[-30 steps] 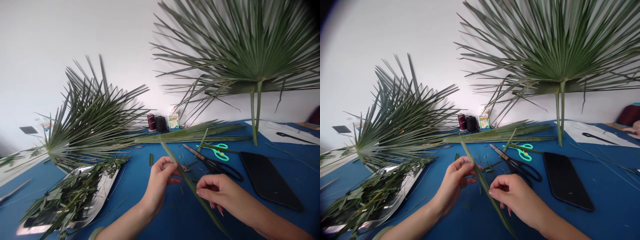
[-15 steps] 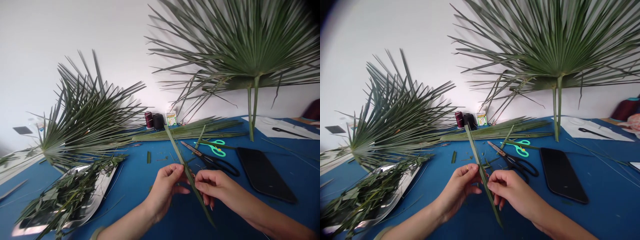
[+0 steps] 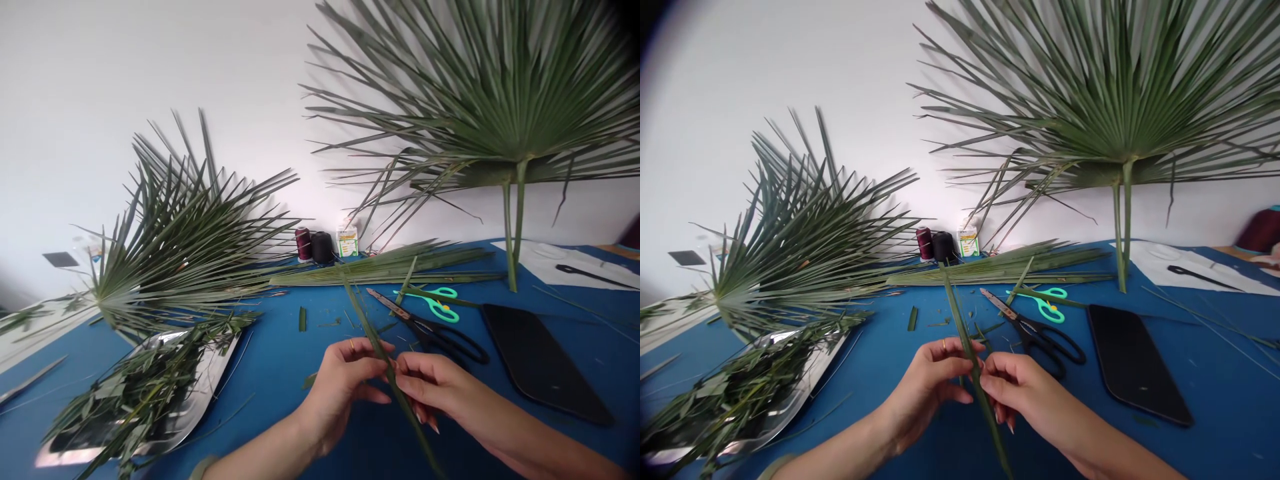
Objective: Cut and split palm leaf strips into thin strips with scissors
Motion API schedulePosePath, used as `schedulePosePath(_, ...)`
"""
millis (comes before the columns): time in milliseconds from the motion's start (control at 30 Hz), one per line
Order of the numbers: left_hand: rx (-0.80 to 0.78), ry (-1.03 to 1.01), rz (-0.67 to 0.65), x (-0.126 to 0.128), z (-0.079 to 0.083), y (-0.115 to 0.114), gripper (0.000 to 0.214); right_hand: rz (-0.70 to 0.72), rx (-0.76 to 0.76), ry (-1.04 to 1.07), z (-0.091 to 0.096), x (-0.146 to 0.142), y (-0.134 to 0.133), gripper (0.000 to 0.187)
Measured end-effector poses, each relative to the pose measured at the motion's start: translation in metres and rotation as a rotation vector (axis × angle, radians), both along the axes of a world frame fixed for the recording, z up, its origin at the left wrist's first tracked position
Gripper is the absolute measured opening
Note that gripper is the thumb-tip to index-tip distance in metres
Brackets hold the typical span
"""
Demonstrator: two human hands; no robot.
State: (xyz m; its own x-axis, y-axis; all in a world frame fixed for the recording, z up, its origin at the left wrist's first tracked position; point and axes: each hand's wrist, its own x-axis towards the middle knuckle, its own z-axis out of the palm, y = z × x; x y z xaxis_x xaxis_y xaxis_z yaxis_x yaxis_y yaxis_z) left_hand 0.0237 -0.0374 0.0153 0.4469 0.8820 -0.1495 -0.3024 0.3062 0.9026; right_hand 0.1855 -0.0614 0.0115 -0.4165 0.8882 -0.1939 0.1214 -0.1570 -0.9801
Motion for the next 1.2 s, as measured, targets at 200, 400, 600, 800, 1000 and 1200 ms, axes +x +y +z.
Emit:
schedulePosePath(200,-0.027,-0.002,-0.006,0.002,-0.002,-0.002,0.018,0.013,-0.062,0.038,0.000,-0.003,-0.002,0.021)
schedulePosePath(400,-0.070,-0.084,-0.015,0.001,-0.005,0.001,0.020,0.009,-0.099,0.077,0.001,-0.003,-0.003,0.028)
schedulePosePath(600,-0.100,-0.080,-0.054,0.001,-0.007,0.001,0.023,0.028,-0.071,0.058,-0.004,-0.005,-0.001,0.036)
schedulePosePath(800,-0.069,-0.041,-0.007,0.003,-0.010,0.002,0.024,0.022,0.028,0.004,-0.011,-0.005,0.002,0.044)
schedulePosePath(1000,-0.067,-0.020,0.002,0.003,-0.010,0.002,0.025,-0.004,0.005,0.002,-0.010,-0.004,0.000,0.038)
schedulePosePath(1200,-0.081,-0.043,0.001,0.003,-0.013,0.001,0.024,-0.018,-0.023,0.019,-0.004,-0.005,-0.001,0.034)
